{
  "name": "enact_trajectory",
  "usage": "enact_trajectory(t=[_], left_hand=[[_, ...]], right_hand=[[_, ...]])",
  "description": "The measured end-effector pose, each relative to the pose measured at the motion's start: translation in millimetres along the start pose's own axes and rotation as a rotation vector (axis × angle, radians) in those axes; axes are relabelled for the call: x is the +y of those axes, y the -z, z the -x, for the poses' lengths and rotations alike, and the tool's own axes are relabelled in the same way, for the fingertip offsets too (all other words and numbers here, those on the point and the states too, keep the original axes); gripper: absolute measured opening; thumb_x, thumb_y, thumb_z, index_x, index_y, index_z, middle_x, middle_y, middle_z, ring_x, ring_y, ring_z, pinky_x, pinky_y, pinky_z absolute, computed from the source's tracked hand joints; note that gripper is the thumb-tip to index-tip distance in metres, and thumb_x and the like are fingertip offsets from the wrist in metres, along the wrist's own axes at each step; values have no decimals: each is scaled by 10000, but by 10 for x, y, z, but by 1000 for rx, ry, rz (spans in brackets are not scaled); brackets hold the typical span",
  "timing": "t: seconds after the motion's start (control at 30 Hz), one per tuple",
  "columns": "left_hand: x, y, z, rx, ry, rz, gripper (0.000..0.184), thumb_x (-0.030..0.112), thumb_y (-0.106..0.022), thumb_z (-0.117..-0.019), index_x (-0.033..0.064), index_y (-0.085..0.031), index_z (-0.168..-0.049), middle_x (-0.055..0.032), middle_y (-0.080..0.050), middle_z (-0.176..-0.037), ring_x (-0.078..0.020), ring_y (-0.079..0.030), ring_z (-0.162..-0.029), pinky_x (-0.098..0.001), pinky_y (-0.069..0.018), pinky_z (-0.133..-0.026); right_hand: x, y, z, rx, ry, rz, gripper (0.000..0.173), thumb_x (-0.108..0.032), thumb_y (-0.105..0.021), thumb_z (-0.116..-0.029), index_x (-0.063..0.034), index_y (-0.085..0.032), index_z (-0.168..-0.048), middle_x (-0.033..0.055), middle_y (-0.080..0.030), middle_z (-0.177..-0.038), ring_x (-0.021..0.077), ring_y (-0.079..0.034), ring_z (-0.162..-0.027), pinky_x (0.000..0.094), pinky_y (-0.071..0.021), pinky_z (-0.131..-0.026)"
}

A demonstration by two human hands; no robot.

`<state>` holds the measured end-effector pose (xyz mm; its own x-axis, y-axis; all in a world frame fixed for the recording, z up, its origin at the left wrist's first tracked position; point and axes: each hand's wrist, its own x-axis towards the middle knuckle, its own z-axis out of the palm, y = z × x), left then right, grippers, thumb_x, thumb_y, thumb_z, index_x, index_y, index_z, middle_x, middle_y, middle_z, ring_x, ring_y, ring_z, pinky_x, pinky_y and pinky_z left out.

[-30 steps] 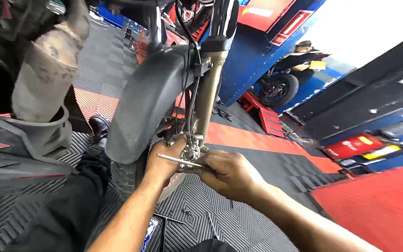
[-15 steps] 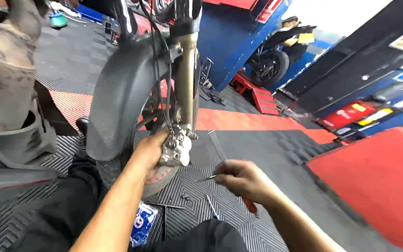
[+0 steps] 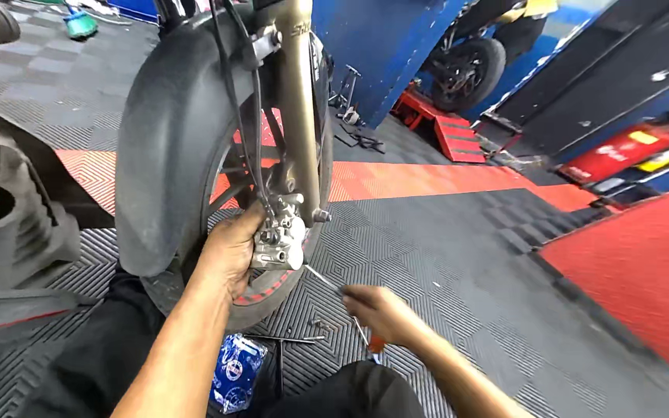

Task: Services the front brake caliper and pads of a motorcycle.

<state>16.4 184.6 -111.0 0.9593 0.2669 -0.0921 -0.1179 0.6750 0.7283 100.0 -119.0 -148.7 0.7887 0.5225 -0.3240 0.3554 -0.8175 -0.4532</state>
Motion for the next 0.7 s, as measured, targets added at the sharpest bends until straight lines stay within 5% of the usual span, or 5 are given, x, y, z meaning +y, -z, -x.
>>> enact_trajectory(t=[0.1, 0.23, 0.4, 0.6, 0.7], left_hand=[[-35, -34, -3, 60, -35, -43, 378, 386, -579, -1041, 36, -717, -1080, -132, -732, -917, -207, -727, -787, -395, -632, -722], [0, -51, 9, 102, -39, -87, 387, 401, -575, -1040, 41, -718, -1045, -125, -728, -889, -202, -717, -756, -388, -623, -683], [26, -20, 40, 99, -15, -81, 396, 422, -605, -1022, 45, -719, -1061, -132, -729, -879, -213, -721, -741, -389, -624, -671], [50, -2, 52, 99, -9, -98, 392, 424, -602, -1024, 52, -724, -1041, -121, -724, -858, -201, -711, -722, -376, -614, -649], [63, -2, 57, 106, -23, -128, 390, 421, -610, -1021, 51, -733, -1013, -122, -724, -839, -198, -710, -709, -370, -614, -644]], right_hand=[[-575, 658, 475, 294, 363, 91, 250, -277, -559, -992, -252, -762, -1136, -138, -667, -752, -14, -582, -581, 226, -526, -509], [-1183, 1194, 593, 365, 586, 407, 289, -361, -498, -1014, -282, -762, -1100, -189, -631, -726, -45, -549, -572, 234, -482, -469], [-1453, 1289, 560, 281, 504, 577, 314, -398, -462, -1017, -335, -754, -1113, -192, -624, -700, -26, -549, -537, 270, -473, -431], [-1490, 1244, 608, 277, 427, 527, 286, -377, -486, -1001, -349, -765, -1060, -189, -603, -641, -24, -520, -487, 253, -438, -391], [-1578, 1339, 590, 133, 359, 443, 260, -312, -526, -1020, -320, -772, -1106, -151, -611, -635, 0, -514, -477, 238, -432, -398]])
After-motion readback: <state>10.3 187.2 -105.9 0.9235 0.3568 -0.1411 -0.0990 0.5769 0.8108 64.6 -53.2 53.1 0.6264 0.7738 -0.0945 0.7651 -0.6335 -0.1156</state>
